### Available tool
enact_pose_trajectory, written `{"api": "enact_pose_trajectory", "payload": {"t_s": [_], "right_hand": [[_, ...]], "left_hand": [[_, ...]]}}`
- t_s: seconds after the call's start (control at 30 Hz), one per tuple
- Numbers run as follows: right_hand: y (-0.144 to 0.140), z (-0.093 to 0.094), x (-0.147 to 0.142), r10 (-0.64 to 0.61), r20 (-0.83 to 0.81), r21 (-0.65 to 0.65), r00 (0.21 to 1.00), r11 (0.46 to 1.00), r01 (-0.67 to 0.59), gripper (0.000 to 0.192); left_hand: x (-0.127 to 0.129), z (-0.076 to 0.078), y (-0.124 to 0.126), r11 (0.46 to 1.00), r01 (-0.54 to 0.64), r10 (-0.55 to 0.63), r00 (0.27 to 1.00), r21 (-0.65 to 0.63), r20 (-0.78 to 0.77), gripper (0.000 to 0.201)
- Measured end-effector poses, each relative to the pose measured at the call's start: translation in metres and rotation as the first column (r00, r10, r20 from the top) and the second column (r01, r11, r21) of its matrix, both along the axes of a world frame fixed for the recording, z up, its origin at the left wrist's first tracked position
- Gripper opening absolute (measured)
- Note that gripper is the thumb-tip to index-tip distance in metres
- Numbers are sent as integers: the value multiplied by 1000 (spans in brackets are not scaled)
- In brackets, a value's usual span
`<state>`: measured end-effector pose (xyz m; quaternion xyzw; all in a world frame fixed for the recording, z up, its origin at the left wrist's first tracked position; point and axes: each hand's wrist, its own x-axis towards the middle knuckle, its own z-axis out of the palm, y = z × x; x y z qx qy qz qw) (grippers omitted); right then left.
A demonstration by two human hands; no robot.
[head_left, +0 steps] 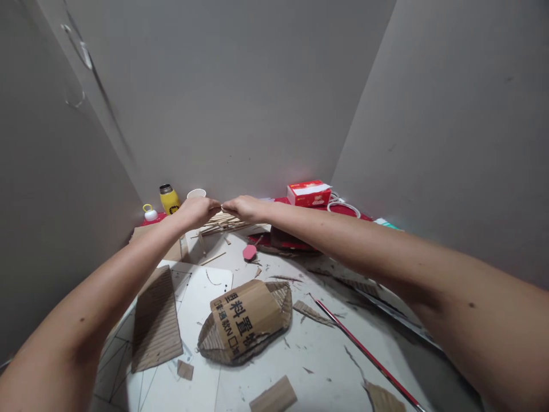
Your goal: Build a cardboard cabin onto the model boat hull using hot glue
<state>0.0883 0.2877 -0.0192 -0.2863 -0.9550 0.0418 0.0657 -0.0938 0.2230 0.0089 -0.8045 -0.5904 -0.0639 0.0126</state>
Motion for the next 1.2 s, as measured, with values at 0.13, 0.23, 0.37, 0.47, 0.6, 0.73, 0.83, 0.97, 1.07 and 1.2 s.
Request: {"api": "enact_pose_trajectory", "payload": {"t_s": [0.13,0.23,0.37,0.47,0.6,0.73,0.83,0.97,1.07,1.2], "right_hand": [[-1,-1,-4,-2,15,11,1000,1000,1,31],[-3,2,-5,-19,28,23,999,1000,18,31],[-3,7,-4,-53,32,44,998,998,52,31],[-1,7,-5,-80,23,64,997,995,78,31],[3,4,-8,-112,14,81,994,991,111,31],[5,3,-8,-128,19,72,992,989,127,31],[7,2,-6,-144,28,61,989,988,142,31],[9,1,-7,-178,27,55,984,983,176,31],[10,1,-15,-231,11,50,973,972,230,32],[15,9,-29,-301,-24,51,953,952,301,33]], "left_hand": [[1,-5,1,1000,-28,29,997,13,-68,27],[2,-10,3,998,-49,52,995,30,-85,28],[3,-12,6,993,-91,96,993,70,-71,27],[4,-13,9,988,-125,129,991,94,-41,27],[6,-19,15,979,-171,170,985,110,12,28],[9,-29,21,970,-221,214,974,102,75,29],[12,-35,22,964,-249,236,963,90,132,30],[18,-38,22,957,-284,263,938,66,227,31],[23,-37,26,944,-326,291,902,58,319,31],[29,-28,41,919,-393,329,820,42,468,33]]}}
